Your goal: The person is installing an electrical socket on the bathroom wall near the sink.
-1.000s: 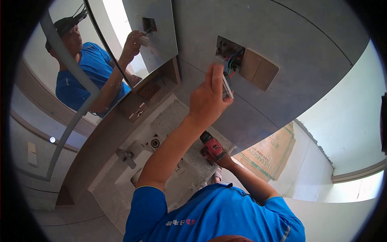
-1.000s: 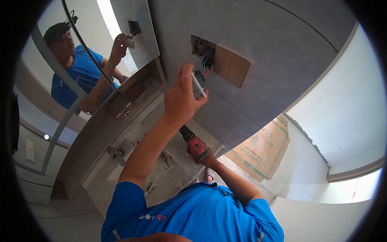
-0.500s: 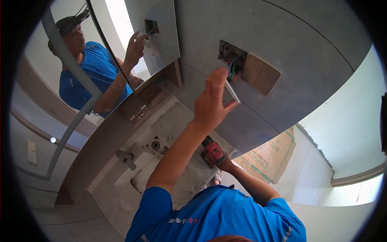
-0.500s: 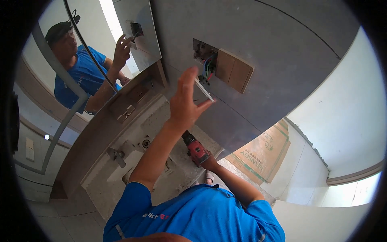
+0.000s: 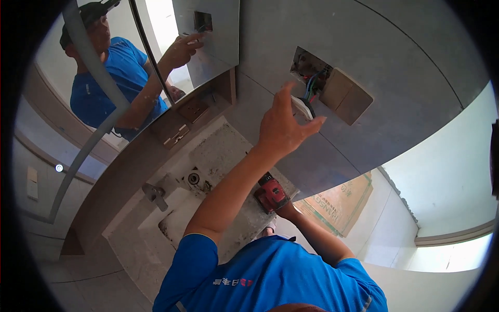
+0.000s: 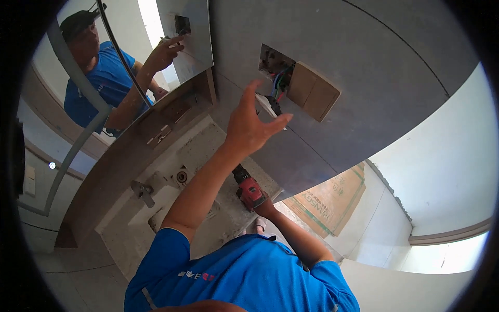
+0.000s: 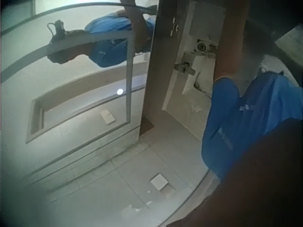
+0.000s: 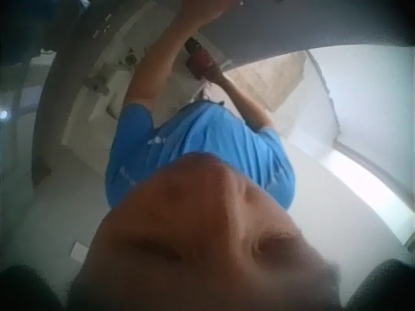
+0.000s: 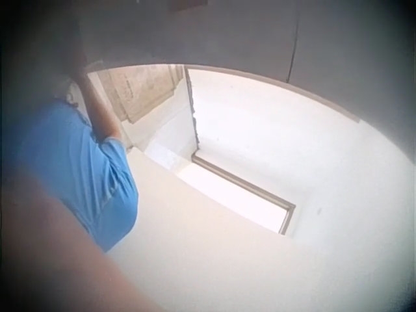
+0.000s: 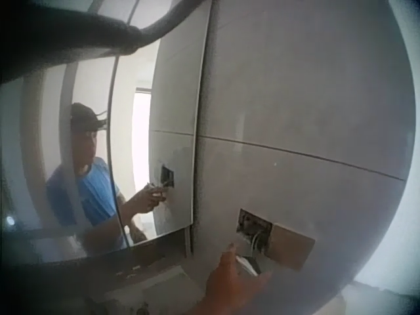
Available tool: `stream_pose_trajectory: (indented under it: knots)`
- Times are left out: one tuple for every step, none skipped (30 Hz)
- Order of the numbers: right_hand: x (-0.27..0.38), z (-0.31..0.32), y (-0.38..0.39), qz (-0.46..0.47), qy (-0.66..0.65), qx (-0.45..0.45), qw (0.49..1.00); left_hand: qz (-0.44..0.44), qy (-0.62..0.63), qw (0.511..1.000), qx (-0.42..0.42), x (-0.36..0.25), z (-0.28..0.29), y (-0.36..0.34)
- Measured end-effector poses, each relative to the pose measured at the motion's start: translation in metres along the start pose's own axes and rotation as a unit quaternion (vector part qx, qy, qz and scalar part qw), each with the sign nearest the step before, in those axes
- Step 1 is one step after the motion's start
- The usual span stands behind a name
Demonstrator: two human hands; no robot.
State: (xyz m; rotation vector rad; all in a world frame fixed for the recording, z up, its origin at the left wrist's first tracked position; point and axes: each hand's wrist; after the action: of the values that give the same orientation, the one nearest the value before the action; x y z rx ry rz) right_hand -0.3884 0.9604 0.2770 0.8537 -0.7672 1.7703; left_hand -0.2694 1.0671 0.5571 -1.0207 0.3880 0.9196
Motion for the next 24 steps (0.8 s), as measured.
stream_pose_trajectory:
  knots:
    - [-0.003,-0.002,-0.001,0.014,-0.016,-0.006,1.000,-0.033,-0.004,0.999,-0.036,0.000,-0.004,0.004]
    - [-0.005,-0.004,-0.001,0.027,-0.032,-0.013,0.999,-0.066,-0.008,0.995,-0.072,0.000,-0.009,0.008]
    - [-0.007,-0.005,0.001,0.024,-0.030,-0.012,0.999,-0.064,-0.005,0.995,-0.072,0.002,-0.014,0.009]
    - [-0.007,-0.005,0.003,0.029,-0.021,-0.023,0.999,-0.085,-0.018,0.992,-0.096,0.005,-0.018,0.011]
    - [-0.006,-0.005,0.004,0.034,-0.013,-0.033,0.999,-0.105,-0.032,0.987,-0.119,0.007,-0.022,0.011]
    - [-0.005,-0.006,0.005,0.032,-0.011,-0.031,0.999,-0.102,-0.031,0.987,-0.121,0.009,-0.026,0.011]
    - [-0.001,-0.006,0.006,0.030,-0.015,-0.036,0.999,-0.119,-0.036,0.982,-0.145,0.010,-0.029,0.012]
    - [0.002,-0.006,0.007,0.027,-0.020,-0.041,0.999,-0.135,-0.043,0.975,-0.169,0.010,-0.031,0.013]
    - [0.005,-0.006,0.006,0.026,-0.019,-0.038,0.999,-0.132,-0.042,0.976,-0.170,0.010,-0.033,0.013]
    - [0.008,-0.004,0.007,-0.022,-0.069,-0.023,0.997,-0.125,-0.040,0.976,-0.171,0.008,-0.037,0.013]
    - [0.009,-0.003,0.007,-0.070,-0.120,-0.007,0.990,-0.118,-0.038,0.977,-0.173,0.006,-0.038,0.014]
    - [0.004,-0.003,0.006,-0.072,-0.118,-0.007,0.990,-0.116,-0.035,0.977,-0.173,0.006,-0.038,0.015]
    - [-0.002,-0.002,0.003,-0.051,-0.093,0.007,0.994,-0.108,-0.037,0.980,-0.165,0.002,-0.036,0.014]
    - [-0.007,-0.001,0.003,-0.030,-0.068,0.022,0.997,-0.100,-0.038,0.982,-0.156,-0.001,-0.033,0.013]
    - [-0.010,-0.003,0.006,-0.031,-0.066,0.021,0.997,-0.101,-0.036,0.982,-0.157,-0.004,-0.029,0.012]
    - [-0.007,-0.006,0.007,-0.070,-0.115,-0.003,0.991,-0.083,-0.013,0.989,-0.118,-0.003,-0.021,0.012]
    - [-0.004,-0.007,0.007,-0.110,-0.164,-0.028,0.980,-0.065,0.010,0.995,-0.078,-0.003,-0.014,0.012]
    - [-0.002,-0.004,0.005,-0.109,-0.164,-0.029,0.980,-0.067,0.010,0.995,-0.078,-0.004,-0.007,0.012]
    - [0.004,0.000,0.003,-0.038,-0.092,-0.031,0.995,-0.047,0.059,0.995,-0.071,-0.005,-0.001,0.014]
    - [0.008,0.003,0.001,0.032,-0.020,-0.033,0.999,-0.026,0.108,0.992,-0.063,-0.004,0.003,0.014]
    - [0.008,0.003,0.001,0.031,-0.019,-0.036,0.999,-0.028,0.111,0.992,-0.061,-0.002,0.007,0.014]
    - [0.007,0.001,0.002,0.007,-0.029,-0.038,0.999,0.014,0.153,0.988,-0.033,0.001,0.013,0.014]
    - [0.006,0.000,0.002,-0.017,-0.038,-0.040,0.998,0.056,0.194,0.979,-0.004,0.001,0.015,0.013]
    - [0.005,-0.001,0.001,-0.017,-0.037,-0.041,0.998,0.055,0.196,0.979,-0.003,0.003,0.013,0.012]
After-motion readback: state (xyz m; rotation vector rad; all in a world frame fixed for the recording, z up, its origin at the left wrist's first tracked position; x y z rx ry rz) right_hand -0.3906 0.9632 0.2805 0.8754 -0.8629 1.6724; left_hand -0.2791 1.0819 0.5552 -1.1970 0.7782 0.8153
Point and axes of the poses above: each hand's wrist, its own y-axis away from the middle knuckle, its own z-axis out of the back of the hand, x = y × z, and after that the axes turned 1 degree about -x, right-handed
